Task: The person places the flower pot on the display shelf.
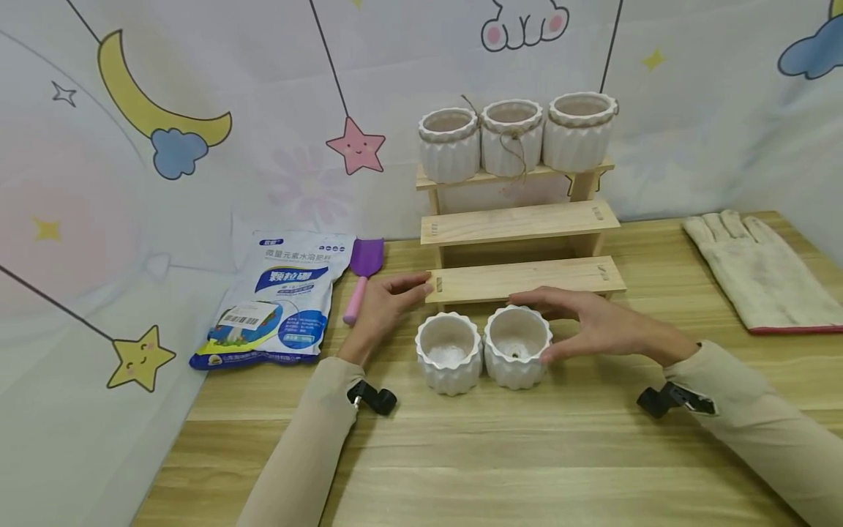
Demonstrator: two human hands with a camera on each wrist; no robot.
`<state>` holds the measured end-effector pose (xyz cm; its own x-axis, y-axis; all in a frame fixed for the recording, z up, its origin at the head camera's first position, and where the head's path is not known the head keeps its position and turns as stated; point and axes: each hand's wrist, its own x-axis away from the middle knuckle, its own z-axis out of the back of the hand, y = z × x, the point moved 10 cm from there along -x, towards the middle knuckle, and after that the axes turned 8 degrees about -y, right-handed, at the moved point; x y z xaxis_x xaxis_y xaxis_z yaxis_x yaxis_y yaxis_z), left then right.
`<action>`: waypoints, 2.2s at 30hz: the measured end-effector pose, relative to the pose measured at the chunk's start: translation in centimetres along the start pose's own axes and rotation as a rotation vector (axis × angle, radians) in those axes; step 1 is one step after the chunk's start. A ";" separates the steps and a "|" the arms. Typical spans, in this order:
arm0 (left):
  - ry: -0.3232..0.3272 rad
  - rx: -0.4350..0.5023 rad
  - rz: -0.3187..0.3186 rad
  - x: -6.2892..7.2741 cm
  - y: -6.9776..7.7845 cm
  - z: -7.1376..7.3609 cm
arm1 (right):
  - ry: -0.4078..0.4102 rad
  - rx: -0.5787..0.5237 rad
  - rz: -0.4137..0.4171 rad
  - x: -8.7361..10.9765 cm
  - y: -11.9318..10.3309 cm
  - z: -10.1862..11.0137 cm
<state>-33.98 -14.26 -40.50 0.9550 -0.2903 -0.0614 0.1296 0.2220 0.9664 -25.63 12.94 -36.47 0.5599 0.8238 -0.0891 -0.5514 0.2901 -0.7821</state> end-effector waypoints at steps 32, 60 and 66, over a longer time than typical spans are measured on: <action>0.015 -0.024 0.026 0.1 -0.1 0.1 | 0.016 -0.007 -0.026 -0.3 0.5 -0.6; 0.012 -0.034 0.021 0.0 0.0 0.1 | 0.050 -0.064 -0.013 -0.3 0.7 -0.2; 0.010 -0.031 0.027 0.1 -0.1 0.0 | 0.056 -0.087 -0.008 -0.3 0.5 -0.2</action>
<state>-33.91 -14.33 -40.55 0.9609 -0.2742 -0.0384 0.1121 0.2585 0.9595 -25.95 12.74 -36.94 0.5993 0.7922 -0.1152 -0.4924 0.2514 -0.8333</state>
